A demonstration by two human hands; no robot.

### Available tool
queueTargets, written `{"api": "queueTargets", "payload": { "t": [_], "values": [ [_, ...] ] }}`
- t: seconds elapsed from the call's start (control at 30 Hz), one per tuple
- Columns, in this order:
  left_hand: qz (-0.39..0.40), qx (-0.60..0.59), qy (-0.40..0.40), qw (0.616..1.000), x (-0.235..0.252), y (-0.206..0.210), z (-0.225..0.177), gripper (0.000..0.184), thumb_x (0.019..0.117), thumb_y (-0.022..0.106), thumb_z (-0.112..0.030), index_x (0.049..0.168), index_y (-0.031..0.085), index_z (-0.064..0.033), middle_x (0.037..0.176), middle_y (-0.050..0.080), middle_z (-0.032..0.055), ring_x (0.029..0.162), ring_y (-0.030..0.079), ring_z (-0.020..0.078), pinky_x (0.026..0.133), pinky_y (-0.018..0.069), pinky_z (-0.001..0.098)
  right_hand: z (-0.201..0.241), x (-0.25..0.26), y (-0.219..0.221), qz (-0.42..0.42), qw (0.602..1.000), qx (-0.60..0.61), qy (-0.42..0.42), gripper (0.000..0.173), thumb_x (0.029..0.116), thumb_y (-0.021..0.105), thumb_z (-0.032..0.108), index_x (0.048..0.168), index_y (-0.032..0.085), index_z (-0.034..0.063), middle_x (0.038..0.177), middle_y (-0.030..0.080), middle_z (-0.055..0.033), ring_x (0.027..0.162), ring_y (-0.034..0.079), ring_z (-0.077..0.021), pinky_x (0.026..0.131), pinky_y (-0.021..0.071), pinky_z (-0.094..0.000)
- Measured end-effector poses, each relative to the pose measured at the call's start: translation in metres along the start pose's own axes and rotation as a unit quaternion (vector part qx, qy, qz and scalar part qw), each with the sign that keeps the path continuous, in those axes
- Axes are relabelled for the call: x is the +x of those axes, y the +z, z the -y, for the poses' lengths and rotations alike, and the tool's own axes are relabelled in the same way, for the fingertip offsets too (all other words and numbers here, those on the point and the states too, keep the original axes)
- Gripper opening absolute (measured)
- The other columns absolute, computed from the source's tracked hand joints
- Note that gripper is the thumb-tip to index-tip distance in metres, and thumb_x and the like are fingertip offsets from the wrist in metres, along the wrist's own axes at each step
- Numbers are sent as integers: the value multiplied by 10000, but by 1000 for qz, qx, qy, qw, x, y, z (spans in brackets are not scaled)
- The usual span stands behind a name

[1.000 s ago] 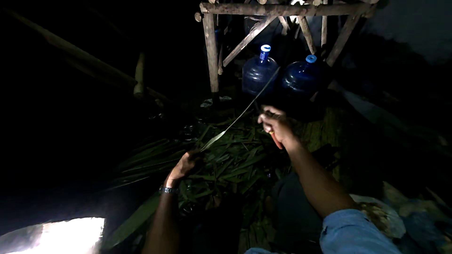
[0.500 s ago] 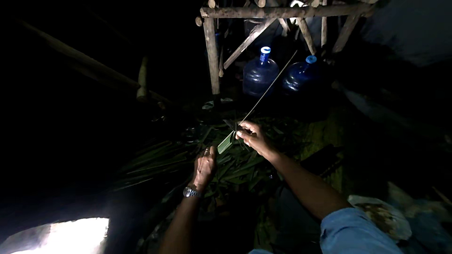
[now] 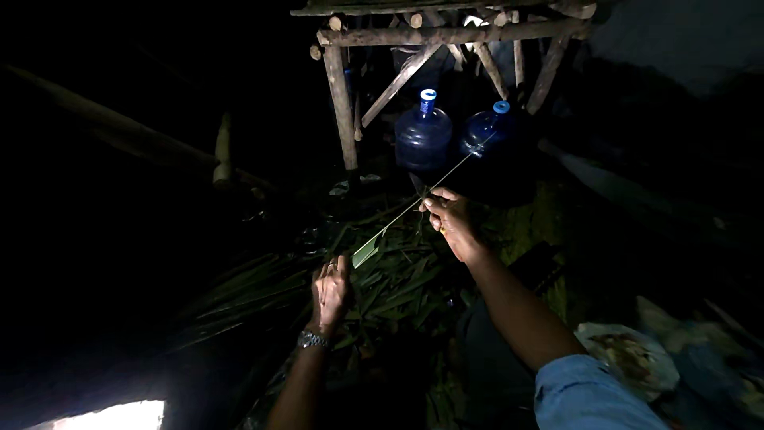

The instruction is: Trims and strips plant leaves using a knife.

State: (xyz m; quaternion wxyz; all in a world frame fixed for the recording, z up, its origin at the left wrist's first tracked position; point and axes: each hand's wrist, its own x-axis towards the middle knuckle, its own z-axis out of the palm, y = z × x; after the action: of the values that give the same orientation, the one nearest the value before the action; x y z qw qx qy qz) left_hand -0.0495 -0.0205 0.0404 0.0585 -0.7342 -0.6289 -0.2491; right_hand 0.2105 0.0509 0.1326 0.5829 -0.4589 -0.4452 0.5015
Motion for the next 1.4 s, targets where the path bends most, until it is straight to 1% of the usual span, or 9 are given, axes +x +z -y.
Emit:
{"api": "queueTargets", "payload": {
  "t": [0.27,0.53,0.67,0.77,0.83,0.9,1.07,1.2,1.4],
  "values": [
    [67,16,-87,994,7,-14,24,357,998,553,-63,1346,620,-23,1228,682,257,1141,660,450,971,483,620,13,6,-41,-76,997,29,7,143,1052,548,98,1165,618,151,839,673,-4,418,365,-1,376,299,-136],
    [132,0,-206,969,11,-38,53,494,985,574,-33,1474,497,-27,1209,657,318,1131,635,518,984,453,671,6,29,-77,-182,978,98,-23,144,1066,499,84,1189,566,117,861,650,0,437,389,-19,395,343,-150],
    [225,-68,-224,946,17,-41,44,475,1092,458,-199,1546,410,-69,1242,651,305,1157,637,490,1006,470,631,-2,16,-59,-30,998,8,-58,244,1037,519,63,1259,592,133,841,670,-16,433,398,-13,402,357,-152],
    [239,-218,-176,930,10,-28,43,537,1107,373,-427,1384,574,-13,1106,680,259,1035,667,378,953,502,572,-9,7,-25,151,979,-92,-100,342,982,573,62,1321,612,43,818,682,-45,514,485,-50,479,427,-213],
    [239,-290,-147,915,4,-18,44,578,1090,349,-493,1252,634,-17,921,652,129,823,624,206,806,533,444,-10,-2,-1,239,954,-146,-105,388,987,568,67,1369,590,3,830,682,-57,575,510,-57,538,440,-228],
    [261,-332,-137,896,1,-15,42,574,1086,354,-498,1210,656,-26,886,646,80,780,606,139,778,535,398,-17,-7,14,277,940,-165,-111,389,992,573,71,1371,584,-14,841,685,-48,615,528,-40,581,452,-207],
    [308,-413,-107,850,1,-17,33,489,1090,376,-444,1176,677,-69,801,603,-46,663,542,0,654,500,217,-29,-11,27,287,933,-193,-103,274,1012,580,107,1244,639,-26,841,682,-25,658,550,-19,622,463,-188],
    [343,-453,-109,816,1,-21,36,496,1076,390,-481,1155,695,-97,731,591,-77,602,535,-3,587,489,197,-25,-13,27,259,951,-125,-116,227,997,583,75,1184,658,-30,800,672,-2,563,466,12,535,397,-162],
    [360,-428,-143,817,2,-33,41,430,1071,437,-437,1099,695,-94,797,636,-60,684,585,0,669,526,217,-16,-5,12,178,974,-71,-123,127,971,612,35,1079,676,16,764,688,-4,505,455,-3,490,391,-167]
  ]
}}
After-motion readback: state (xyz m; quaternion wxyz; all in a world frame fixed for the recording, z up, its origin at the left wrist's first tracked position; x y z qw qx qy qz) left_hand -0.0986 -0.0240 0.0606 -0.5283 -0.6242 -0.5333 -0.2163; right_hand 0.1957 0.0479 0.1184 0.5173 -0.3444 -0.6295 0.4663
